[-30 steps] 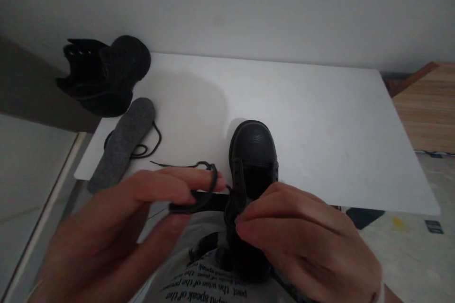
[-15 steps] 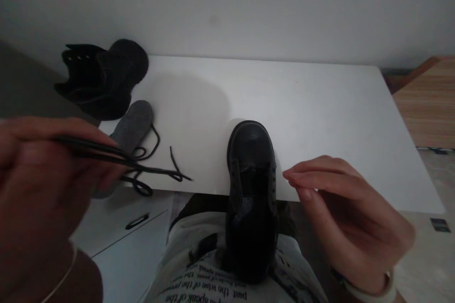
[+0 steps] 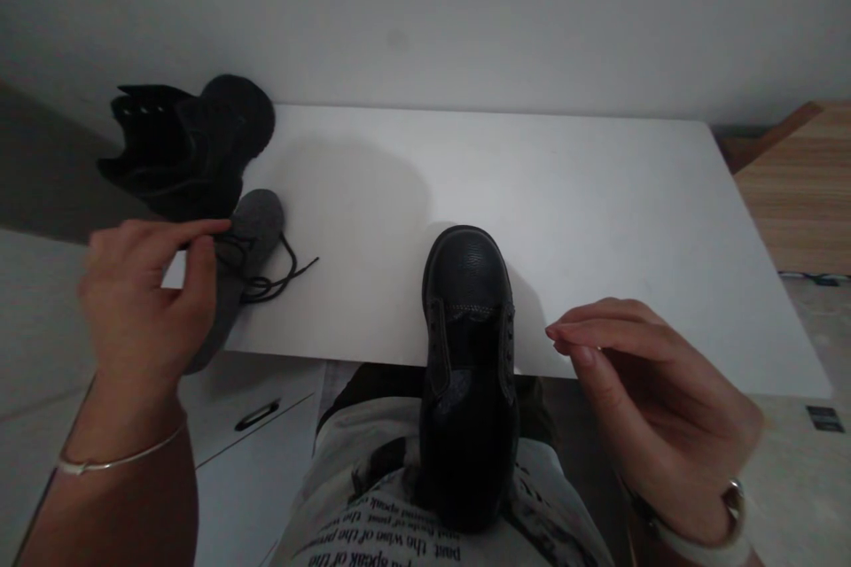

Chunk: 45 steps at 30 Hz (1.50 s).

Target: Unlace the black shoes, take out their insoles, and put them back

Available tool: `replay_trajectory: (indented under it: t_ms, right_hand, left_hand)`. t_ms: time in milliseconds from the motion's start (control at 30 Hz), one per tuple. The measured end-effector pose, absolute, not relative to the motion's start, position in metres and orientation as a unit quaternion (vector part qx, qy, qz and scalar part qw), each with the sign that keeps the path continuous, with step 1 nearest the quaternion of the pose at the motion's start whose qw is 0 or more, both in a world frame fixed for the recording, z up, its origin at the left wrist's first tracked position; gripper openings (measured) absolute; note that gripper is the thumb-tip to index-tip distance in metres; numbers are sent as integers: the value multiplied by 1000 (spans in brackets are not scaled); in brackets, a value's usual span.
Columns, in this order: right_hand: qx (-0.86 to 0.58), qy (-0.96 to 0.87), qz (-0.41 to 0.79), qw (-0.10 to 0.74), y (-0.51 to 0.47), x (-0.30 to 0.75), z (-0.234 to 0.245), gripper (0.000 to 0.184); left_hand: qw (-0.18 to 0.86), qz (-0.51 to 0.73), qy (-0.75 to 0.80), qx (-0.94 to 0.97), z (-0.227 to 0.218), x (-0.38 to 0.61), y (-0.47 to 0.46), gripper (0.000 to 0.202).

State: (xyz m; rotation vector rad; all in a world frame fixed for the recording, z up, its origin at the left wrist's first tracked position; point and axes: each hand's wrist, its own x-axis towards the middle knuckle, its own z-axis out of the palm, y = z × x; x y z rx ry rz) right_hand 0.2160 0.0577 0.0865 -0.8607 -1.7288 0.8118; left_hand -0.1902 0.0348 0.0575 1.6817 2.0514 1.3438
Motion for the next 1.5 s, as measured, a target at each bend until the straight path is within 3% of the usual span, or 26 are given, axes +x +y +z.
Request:
replay_trajectory:
  t_ms: [100, 233, 433, 533, 633, 733, 800, 933, 1267, 1500]
  right_hand:
    - [-354, -717, 345, 491, 57, 217, 85, 33]
    - [-353, -726, 352, 473, 57, 217, 84, 33]
    - [-358, -746, 371, 422, 57, 217, 83, 33]
    - [-359, -775, 370, 365, 57, 217, 82, 40]
    - [-358, -816, 348, 290, 56, 215, 80, 56]
    - [-359, -838, 329, 244, 53, 212, 79, 62]
    - [-366, -840, 322, 239, 52, 211, 78, 60]
    - [-376, -831, 324, 252, 49, 212, 78, 57]
    - [-374, -820, 328, 281, 48, 220, 77, 52]
    - [-373, -816, 328, 295, 47, 222, 77, 46]
  left_hand:
    - [-41, 314, 715, 624, 27, -199, 33, 21]
    - [-60, 268, 714, 645, 8, -199, 26, 11]
    - [-147, 215, 728, 634, 38, -155, 19, 16]
    - [-111, 262, 679, 677, 61, -110, 14, 22]
    - [24, 302, 588, 750, 77, -62, 9, 33]
    - [111, 273, 499, 815, 85, -26, 7, 58]
    - [124, 221, 468, 847, 86, -11, 9, 65]
    - [123, 165, 482, 852, 83, 1, 16, 57]
    - [135, 157, 512, 834, 82, 5, 17, 73]
    - [131, 186, 514, 827, 81, 2, 18, 68]
